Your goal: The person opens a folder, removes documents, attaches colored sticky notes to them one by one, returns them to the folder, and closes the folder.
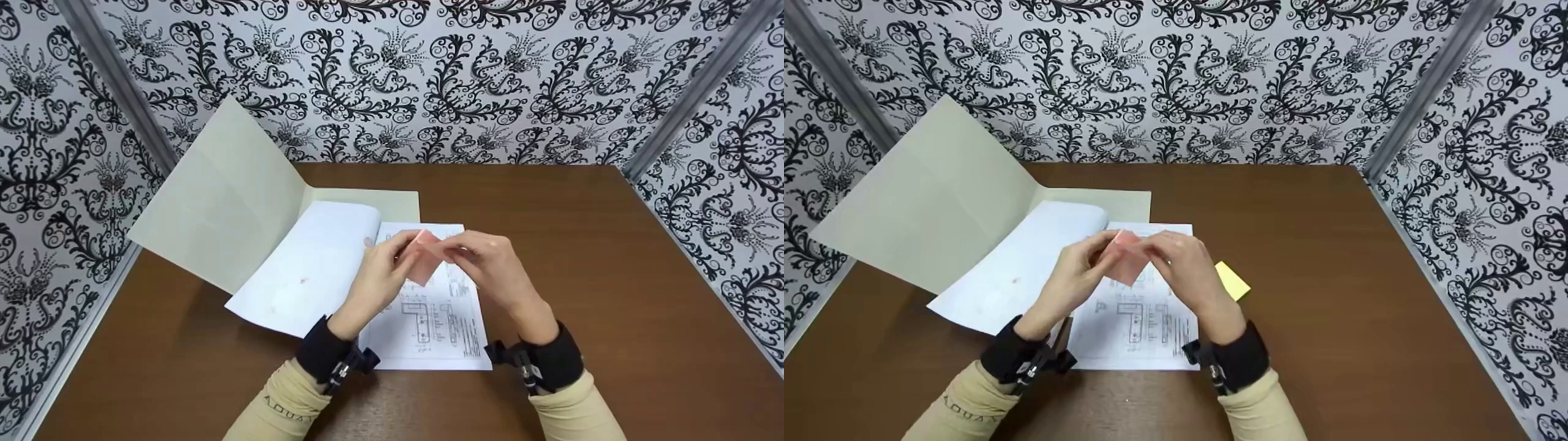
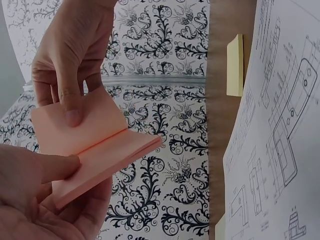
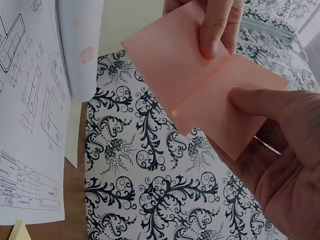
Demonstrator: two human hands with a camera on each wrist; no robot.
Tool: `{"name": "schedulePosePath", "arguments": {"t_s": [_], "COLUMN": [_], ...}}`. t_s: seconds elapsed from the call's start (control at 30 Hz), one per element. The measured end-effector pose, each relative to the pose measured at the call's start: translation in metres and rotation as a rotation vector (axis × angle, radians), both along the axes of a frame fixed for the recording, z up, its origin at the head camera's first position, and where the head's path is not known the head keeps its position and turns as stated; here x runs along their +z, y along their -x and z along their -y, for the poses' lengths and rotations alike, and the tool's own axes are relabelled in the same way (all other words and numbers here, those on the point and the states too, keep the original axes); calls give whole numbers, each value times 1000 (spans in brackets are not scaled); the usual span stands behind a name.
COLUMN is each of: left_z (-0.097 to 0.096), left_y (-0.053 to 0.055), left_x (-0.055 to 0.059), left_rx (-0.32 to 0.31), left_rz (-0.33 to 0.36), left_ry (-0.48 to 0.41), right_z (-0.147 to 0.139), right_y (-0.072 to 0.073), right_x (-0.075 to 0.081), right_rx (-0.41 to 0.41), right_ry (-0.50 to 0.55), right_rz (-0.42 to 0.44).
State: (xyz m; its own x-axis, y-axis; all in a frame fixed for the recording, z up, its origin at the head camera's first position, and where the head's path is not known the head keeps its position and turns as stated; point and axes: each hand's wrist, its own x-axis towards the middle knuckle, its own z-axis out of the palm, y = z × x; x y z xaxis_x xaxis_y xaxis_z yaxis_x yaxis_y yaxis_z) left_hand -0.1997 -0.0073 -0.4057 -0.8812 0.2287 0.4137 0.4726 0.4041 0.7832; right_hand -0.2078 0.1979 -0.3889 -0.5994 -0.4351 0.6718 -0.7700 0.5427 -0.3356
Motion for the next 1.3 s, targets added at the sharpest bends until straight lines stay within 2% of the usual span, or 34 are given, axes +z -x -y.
{"name": "schedulePosePath", "arguments": {"t_s": [0.43,0.9,1.17,1.3], "left_z": [7,12,14,16], "left_y": [7,8,8,9], "left_x": [0,1,1,0], "left_rx": [58,31,13,17], "left_rz": [-83,-40,-3,-14], "left_ry": [74,61,66,75], "right_z": [-8,-17,-22,-27], "right_y": [0,4,6,8], "right_x": [4,5,6,5], "right_rx": [-70,-44,-63,-81], "right_ry": [81,158,185,204], "right_rz": [143,273,304,299]}}
